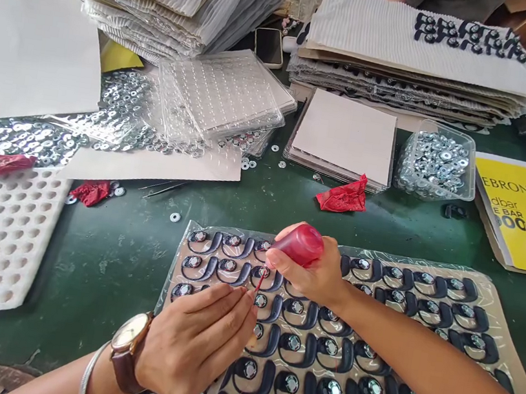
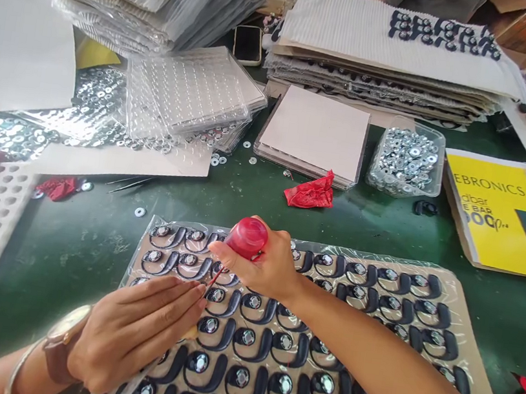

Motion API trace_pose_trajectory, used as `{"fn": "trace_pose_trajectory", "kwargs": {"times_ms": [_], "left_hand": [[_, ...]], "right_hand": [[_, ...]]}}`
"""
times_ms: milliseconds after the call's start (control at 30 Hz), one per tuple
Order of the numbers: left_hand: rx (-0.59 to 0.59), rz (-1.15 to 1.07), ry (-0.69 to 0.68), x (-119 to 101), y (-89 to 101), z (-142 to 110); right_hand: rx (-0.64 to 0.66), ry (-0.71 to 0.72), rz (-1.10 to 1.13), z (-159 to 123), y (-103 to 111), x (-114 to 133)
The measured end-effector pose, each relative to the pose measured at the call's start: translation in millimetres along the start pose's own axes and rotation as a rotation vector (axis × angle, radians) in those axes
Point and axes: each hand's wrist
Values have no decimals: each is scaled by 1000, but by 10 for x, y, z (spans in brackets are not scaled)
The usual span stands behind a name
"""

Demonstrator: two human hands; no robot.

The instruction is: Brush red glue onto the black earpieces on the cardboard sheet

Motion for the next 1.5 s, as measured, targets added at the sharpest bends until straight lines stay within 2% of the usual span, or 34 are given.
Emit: {"fn": "trace_pose_trajectory", "kwargs": {"times_ms": [200,367,667,833,1000,1167,1500], "left_hand": [[-4,-1,20,-14,-24,-36],[-3,-18,42,-26,-26,-33],[-2,-22,39,-14,-2,-6],[-13,-20,41,34,72,68],[2,-78,45,94,140,136],[-21,-146,71,106,109,124],[-100,-425,211,232,106,95]], "right_hand": [[-34,9,22,-5,13,24],[-52,-43,47,0,31,27],[-16,-44,-11,21,-8,0],[-26,-39,-101,17,30,51],[9,-38,-89,16,68,90],[-11,-43,-28,14,65,103],[10,-35,-18,5,54,85]]}}
Point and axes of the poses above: each hand's wrist, its own z-axis towards the middle knuckle, its own y-axis out of the back of the hand, x = y × z, and after that the axes turned 11 degrees about x, right-handed
